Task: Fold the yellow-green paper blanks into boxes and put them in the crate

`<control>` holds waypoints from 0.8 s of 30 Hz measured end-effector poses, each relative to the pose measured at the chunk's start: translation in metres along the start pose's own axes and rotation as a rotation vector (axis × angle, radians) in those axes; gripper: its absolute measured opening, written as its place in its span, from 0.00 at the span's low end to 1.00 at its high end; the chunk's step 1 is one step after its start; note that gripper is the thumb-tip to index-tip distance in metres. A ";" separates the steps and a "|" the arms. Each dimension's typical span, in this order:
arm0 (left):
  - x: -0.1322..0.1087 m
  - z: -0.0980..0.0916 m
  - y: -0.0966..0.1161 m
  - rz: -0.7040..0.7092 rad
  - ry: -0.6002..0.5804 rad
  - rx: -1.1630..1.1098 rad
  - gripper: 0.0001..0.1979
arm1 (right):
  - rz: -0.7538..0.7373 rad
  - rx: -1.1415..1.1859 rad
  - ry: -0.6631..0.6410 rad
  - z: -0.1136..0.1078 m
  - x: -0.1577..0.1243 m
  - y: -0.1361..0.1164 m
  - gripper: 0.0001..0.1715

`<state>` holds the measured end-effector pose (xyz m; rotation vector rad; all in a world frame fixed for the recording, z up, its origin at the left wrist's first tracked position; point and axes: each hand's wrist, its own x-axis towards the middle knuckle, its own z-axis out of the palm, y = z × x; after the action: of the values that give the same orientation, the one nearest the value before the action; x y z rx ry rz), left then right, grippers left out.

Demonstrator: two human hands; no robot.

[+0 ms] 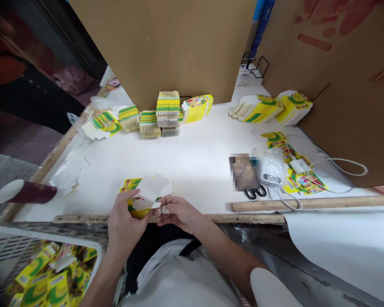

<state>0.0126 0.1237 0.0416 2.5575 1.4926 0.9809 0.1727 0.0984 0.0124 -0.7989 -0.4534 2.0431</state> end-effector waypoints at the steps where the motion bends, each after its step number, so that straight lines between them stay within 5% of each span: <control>1: 0.000 0.000 -0.001 -0.028 -0.006 -0.003 0.24 | -0.053 -0.022 0.012 0.000 0.000 0.000 0.16; 6: -0.001 0.002 -0.001 -0.024 -0.009 -0.006 0.24 | -0.347 -0.172 0.053 0.006 0.004 -0.001 0.16; 17: -0.006 0.001 0.012 -0.132 -0.167 -0.029 0.20 | -0.332 -0.222 -0.047 0.022 0.017 -0.003 0.20; 21: -0.005 0.005 0.010 -0.174 -0.279 -0.065 0.17 | -0.411 -0.464 -0.085 0.021 0.007 -0.004 0.32; 24: -0.008 0.013 0.006 -0.074 -0.275 -0.141 0.12 | -0.534 -0.839 -0.104 0.023 -0.001 -0.001 0.41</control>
<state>0.0214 0.1174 0.0295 2.4020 1.3799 0.6669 0.1575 0.0974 0.0303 -0.9110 -1.4660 1.3617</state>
